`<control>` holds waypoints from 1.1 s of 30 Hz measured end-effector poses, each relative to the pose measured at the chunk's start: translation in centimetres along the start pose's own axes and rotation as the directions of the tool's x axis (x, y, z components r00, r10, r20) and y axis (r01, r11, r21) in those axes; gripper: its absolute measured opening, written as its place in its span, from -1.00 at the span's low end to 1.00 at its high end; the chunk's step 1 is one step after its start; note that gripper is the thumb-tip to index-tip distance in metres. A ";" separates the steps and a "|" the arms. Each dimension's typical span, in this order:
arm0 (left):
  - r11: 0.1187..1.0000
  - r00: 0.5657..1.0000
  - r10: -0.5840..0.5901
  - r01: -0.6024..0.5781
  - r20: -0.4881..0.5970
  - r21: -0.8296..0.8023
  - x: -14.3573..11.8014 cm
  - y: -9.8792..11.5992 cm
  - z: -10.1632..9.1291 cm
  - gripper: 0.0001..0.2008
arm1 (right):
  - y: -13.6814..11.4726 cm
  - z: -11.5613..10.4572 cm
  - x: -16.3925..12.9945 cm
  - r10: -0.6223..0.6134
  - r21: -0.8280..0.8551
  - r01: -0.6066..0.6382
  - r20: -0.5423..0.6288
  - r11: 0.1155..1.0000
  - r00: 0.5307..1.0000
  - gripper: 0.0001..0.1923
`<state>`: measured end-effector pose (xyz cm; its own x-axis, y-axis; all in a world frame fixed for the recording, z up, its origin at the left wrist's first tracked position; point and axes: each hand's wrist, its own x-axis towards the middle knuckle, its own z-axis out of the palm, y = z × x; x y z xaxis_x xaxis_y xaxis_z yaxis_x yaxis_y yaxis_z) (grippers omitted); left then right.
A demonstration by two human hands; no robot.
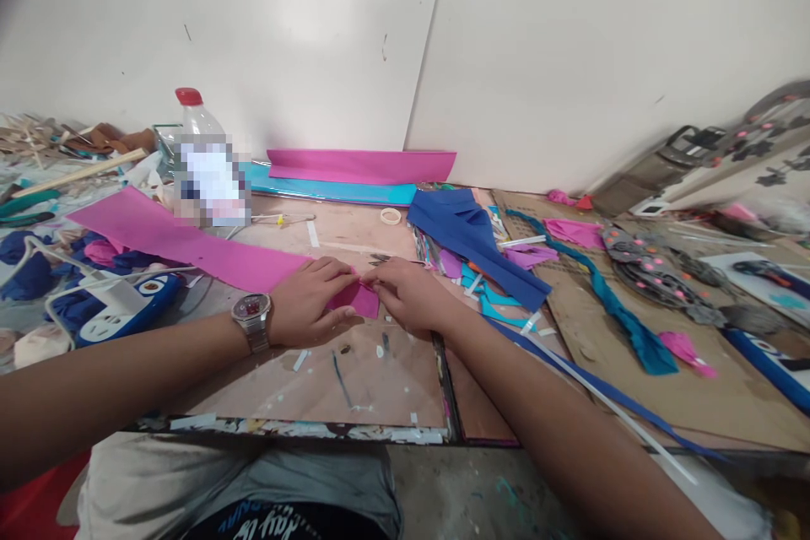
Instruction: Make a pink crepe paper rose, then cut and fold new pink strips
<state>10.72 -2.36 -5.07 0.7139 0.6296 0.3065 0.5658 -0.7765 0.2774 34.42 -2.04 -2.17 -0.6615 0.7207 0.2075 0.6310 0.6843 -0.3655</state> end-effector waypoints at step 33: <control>0.999 0.999 -0.044 0.044 0.000 0.007 0.0 0.0 0.1 -0.46 | 0.7 0.5 -0.2 -0.074 0.005 0.074 -0.002 0.997 0.997 -0.57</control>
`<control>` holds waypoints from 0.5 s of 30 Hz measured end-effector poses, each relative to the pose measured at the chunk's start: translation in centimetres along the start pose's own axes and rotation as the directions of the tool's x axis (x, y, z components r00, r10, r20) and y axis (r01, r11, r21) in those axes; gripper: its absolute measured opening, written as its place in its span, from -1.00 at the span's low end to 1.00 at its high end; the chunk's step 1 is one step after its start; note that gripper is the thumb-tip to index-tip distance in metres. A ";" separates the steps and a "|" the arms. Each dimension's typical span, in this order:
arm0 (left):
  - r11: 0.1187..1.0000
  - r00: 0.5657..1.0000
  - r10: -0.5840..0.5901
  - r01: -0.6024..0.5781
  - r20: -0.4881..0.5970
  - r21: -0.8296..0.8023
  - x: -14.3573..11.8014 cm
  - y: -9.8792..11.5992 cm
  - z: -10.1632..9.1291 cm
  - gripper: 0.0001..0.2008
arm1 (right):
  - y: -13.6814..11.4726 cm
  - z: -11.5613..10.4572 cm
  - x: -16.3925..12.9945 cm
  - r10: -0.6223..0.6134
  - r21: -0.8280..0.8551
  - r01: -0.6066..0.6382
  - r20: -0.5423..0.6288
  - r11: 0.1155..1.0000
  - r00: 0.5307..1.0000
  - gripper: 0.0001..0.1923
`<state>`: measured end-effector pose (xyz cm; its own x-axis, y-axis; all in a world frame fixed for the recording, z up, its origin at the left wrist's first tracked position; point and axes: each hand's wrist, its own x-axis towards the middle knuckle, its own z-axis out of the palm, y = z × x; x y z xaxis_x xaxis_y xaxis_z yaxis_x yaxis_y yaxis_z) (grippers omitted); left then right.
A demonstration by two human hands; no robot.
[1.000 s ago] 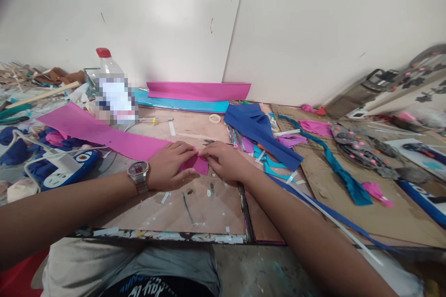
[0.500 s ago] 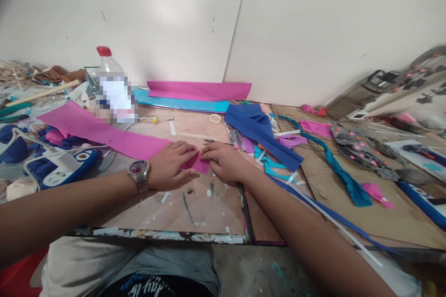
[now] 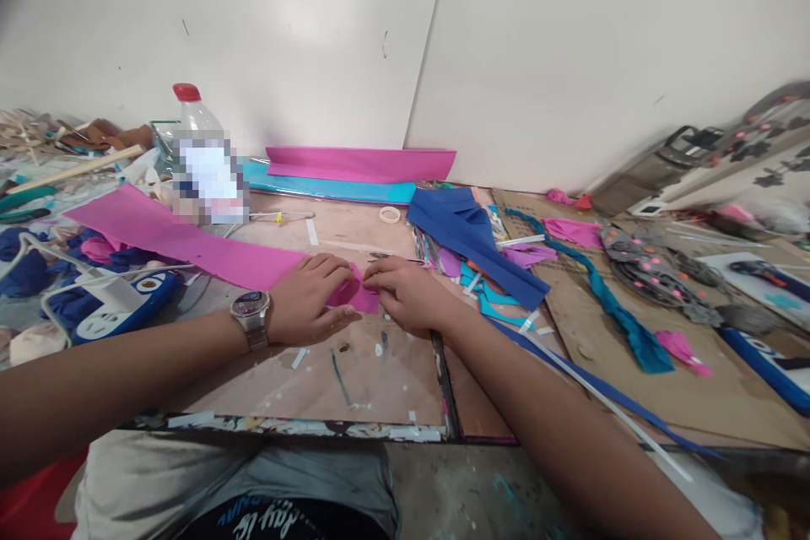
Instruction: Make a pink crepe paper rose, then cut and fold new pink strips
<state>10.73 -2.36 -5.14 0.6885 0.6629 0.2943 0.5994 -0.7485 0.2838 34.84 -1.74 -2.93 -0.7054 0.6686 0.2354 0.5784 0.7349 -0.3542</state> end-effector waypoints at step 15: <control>1.000 1.000 0.007 -0.007 -0.009 -0.001 0.0 -0.1 0.2 -0.47 | 0.2 0.1 -0.1 0.004 0.004 -0.004 -0.006 1.000 1.000 -0.57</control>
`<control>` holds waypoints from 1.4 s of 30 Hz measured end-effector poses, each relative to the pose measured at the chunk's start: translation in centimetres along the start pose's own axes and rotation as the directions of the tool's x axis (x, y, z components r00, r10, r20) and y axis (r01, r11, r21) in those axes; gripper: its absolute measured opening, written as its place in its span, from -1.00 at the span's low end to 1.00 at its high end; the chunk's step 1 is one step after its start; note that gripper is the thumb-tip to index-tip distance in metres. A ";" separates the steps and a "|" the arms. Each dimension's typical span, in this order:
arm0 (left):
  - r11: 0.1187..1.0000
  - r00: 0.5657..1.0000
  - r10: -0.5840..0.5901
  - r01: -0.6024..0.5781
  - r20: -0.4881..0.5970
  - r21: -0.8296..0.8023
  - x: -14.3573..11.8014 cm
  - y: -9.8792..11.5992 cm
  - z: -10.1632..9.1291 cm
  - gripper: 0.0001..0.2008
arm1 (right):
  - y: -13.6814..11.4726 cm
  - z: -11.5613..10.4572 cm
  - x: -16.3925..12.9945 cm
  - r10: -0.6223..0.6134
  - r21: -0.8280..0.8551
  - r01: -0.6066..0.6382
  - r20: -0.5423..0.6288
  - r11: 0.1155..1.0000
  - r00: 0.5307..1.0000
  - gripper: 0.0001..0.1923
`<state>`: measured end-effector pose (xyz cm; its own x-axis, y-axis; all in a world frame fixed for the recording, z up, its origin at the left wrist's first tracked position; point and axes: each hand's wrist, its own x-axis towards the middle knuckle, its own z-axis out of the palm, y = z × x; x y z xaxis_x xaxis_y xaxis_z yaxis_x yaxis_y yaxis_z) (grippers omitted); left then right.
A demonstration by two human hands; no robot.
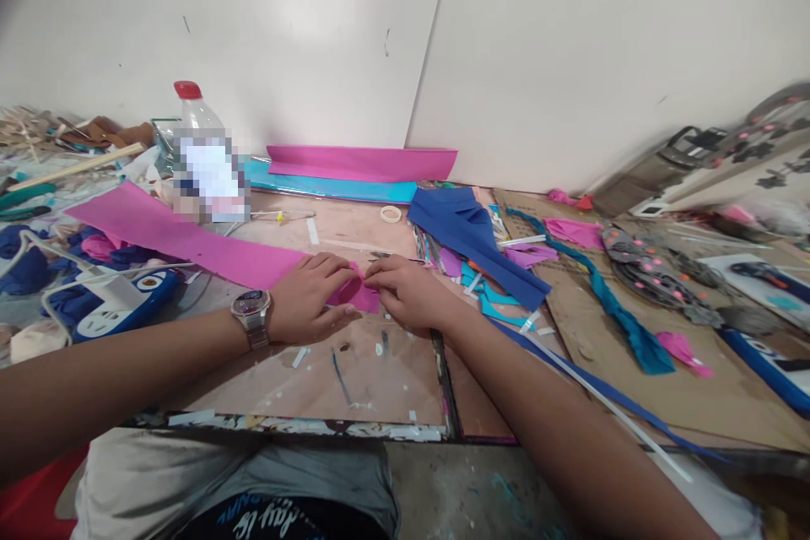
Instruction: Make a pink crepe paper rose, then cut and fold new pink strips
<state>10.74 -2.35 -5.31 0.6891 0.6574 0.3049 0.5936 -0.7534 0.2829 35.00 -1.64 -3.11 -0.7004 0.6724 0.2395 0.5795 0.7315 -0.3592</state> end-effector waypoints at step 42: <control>0.998 0.999 0.023 -0.026 0.042 0.059 -0.1 0.1 -0.1 -0.41 | -0.2 -0.8 0.0 -0.006 -0.022 0.008 0.099 1.000 0.995 -0.65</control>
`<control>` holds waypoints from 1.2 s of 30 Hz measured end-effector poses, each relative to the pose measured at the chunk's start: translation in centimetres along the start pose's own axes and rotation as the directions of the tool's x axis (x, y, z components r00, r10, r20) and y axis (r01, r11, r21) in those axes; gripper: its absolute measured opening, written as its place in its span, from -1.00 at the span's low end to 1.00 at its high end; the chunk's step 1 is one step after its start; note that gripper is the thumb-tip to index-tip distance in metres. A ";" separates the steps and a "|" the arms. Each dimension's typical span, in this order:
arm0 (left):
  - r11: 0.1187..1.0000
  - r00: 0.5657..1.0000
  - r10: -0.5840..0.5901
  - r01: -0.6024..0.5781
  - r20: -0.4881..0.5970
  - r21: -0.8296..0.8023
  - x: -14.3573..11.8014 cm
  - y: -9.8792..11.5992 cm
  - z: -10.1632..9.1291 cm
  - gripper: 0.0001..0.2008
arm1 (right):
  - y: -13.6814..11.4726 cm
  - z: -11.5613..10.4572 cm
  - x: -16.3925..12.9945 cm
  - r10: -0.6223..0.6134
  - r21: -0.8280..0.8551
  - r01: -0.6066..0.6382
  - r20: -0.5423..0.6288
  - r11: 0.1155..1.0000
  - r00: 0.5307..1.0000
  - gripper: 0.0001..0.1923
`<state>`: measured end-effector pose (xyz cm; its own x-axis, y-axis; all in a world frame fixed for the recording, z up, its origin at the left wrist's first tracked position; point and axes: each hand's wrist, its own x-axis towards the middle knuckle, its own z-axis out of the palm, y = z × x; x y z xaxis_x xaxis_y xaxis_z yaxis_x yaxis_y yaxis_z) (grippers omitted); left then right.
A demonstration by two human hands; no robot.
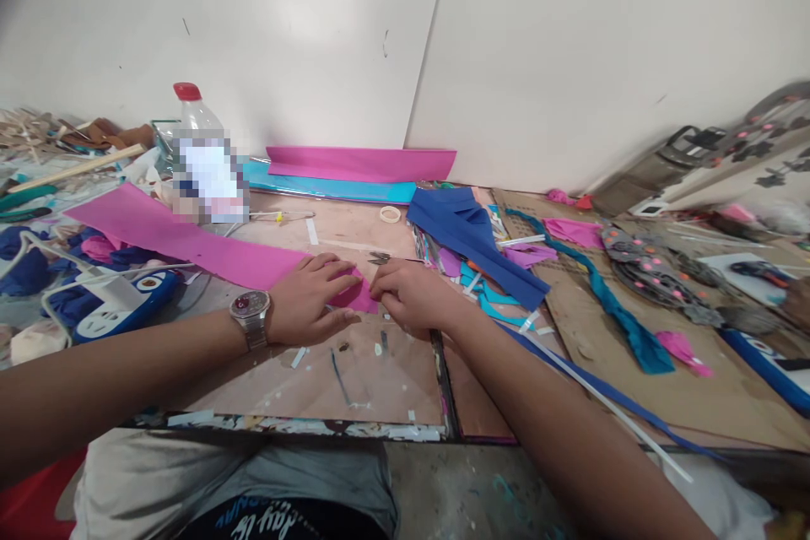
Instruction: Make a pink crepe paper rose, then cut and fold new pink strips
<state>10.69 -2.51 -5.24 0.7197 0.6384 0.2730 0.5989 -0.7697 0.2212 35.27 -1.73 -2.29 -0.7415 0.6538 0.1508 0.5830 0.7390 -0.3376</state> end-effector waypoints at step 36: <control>1.000 1.000 0.014 -0.014 -0.007 0.010 0.0 0.1 -0.2 -0.44 | 0.0 0.0 0.1 -0.004 0.084 0.009 -0.067 0.996 0.998 -0.61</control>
<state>10.63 -2.58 -5.06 0.7254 0.6276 0.2829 0.5922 -0.7784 0.2083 35.18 -1.65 -2.25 -0.7197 0.6605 0.2138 0.5463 0.7288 -0.4127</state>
